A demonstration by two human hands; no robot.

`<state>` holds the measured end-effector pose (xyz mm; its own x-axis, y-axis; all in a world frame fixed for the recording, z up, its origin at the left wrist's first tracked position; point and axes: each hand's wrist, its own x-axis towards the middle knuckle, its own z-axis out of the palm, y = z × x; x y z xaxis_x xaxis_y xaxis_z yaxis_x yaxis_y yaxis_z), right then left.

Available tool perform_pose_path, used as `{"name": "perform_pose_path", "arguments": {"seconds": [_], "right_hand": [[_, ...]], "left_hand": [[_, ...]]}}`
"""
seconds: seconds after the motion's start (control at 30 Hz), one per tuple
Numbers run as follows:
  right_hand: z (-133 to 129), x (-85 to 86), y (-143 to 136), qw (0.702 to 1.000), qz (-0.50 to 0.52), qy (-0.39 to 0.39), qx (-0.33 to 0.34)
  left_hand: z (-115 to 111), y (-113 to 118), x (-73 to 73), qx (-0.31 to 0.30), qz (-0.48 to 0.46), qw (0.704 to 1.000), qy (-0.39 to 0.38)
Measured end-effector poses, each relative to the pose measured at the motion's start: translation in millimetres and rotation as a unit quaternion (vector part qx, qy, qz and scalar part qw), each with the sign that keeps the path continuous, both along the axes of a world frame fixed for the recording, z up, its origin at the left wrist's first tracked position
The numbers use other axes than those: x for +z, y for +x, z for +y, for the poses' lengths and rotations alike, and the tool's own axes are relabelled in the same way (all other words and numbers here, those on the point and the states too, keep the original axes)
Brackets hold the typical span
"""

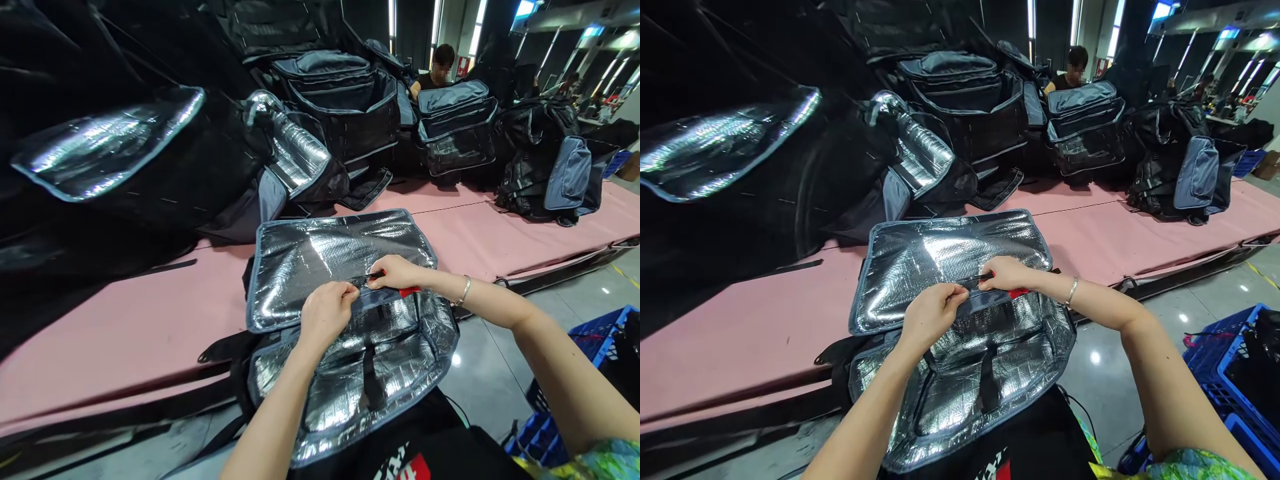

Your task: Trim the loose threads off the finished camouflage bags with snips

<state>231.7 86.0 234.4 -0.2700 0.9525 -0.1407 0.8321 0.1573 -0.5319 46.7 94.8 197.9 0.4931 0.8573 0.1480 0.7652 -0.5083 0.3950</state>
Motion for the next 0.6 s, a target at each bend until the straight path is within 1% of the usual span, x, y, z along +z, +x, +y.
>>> {"name": "perform_pose_path", "arguments": {"seconds": [0.1,0.17,0.23,0.33,0.37,0.43,0.5,0.6], "right_hand": [[-10,-1.9,4,0.995,-0.016,0.094,-0.027],[-18,-2.4,9,0.984,-0.043,0.169,-0.021],[-24,-3.3,13,0.968,-0.083,0.233,0.031],[-29,-5.4,18,0.930,-0.152,0.307,0.130],[-30,-6.1,18,0.918,-0.169,0.328,0.149],[-31,-6.9,18,0.900,-0.194,0.358,0.157],[-32,-6.8,18,0.889,-0.212,0.374,0.158],[-33,-5.9,17,0.873,-0.238,0.384,0.182]], "left_hand": [[3,-1,0.9,0.005,0.009,1.000,-0.016],[4,-2,1.8,0.005,0.011,1.000,-0.023],[4,-3,2.6,0.002,0.009,1.000,-0.026],[4,-4,3.1,-0.002,0.002,1.000,-0.027],[3,-4,3.1,-0.003,0.001,1.000,-0.028],[3,-4,2.7,-0.003,-0.003,1.000,-0.030],[3,-5,2.0,-0.002,-0.006,0.999,-0.032],[2,-6,0.5,-0.003,-0.011,0.999,-0.032]]}}
